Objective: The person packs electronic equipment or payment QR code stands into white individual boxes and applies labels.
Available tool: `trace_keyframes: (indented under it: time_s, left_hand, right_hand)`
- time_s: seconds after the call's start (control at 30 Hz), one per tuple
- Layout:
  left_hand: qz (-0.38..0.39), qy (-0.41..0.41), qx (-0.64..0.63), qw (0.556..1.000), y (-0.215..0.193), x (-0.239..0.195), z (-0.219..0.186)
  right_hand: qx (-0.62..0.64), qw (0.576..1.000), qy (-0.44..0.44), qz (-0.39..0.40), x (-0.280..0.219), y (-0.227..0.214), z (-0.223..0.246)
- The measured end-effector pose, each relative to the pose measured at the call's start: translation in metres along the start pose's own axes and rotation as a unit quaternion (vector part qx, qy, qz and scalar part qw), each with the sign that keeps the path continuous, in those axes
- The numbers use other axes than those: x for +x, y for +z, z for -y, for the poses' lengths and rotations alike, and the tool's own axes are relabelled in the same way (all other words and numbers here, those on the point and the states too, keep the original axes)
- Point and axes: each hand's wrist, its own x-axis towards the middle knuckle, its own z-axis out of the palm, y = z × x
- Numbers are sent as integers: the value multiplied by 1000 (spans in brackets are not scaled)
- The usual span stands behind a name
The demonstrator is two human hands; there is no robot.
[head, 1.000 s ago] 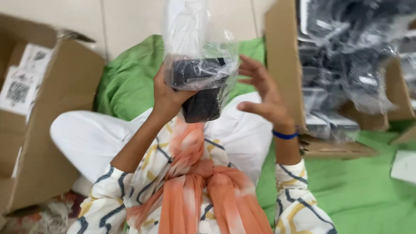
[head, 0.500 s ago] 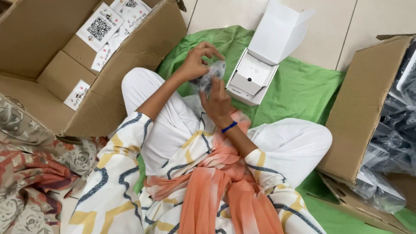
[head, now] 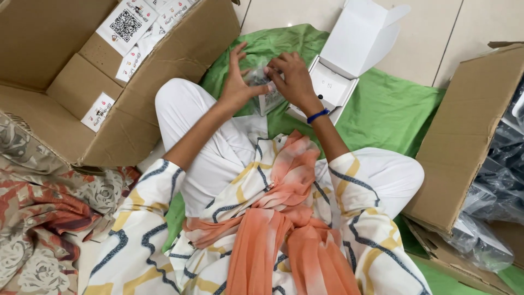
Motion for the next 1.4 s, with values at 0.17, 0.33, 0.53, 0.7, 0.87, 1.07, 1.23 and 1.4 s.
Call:
trace_keyframes:
  time_s: [0.17,0.33,0.53,0.7,0.87,1.07,1.23,1.4]
  left_hand:
    - [-67,285,479,828,12,-20,-7]
    - [6,243,497,833,-2,18,22]
    - [81,238,477,843,14,43,-23]
    - [143,229,395,878,95,51,-63]
    - [179,167,347,905,127,130,71]
    - [83,180,405,892,138,144,126]
    - [10,199,453,869,163,96,92]
    - [-13,322,613,722,156,113,135]
  right_hand:
    - [-58,990,108,75,13,4,-20]
    - [11,989,66,135,4,-16,-15]
    - [83,990,97,64,-6,-34,-20]
    - [61,990,123,-14,-22,-130,7]
    - [24,961,274,-27,-76,-122,-64]
    - [-236,935,264,4,-98,-81,-75]
    - [-235,932,241,-136,-98,-66,-70]
    - [-285,921,212,-158,-98,-59,-77]
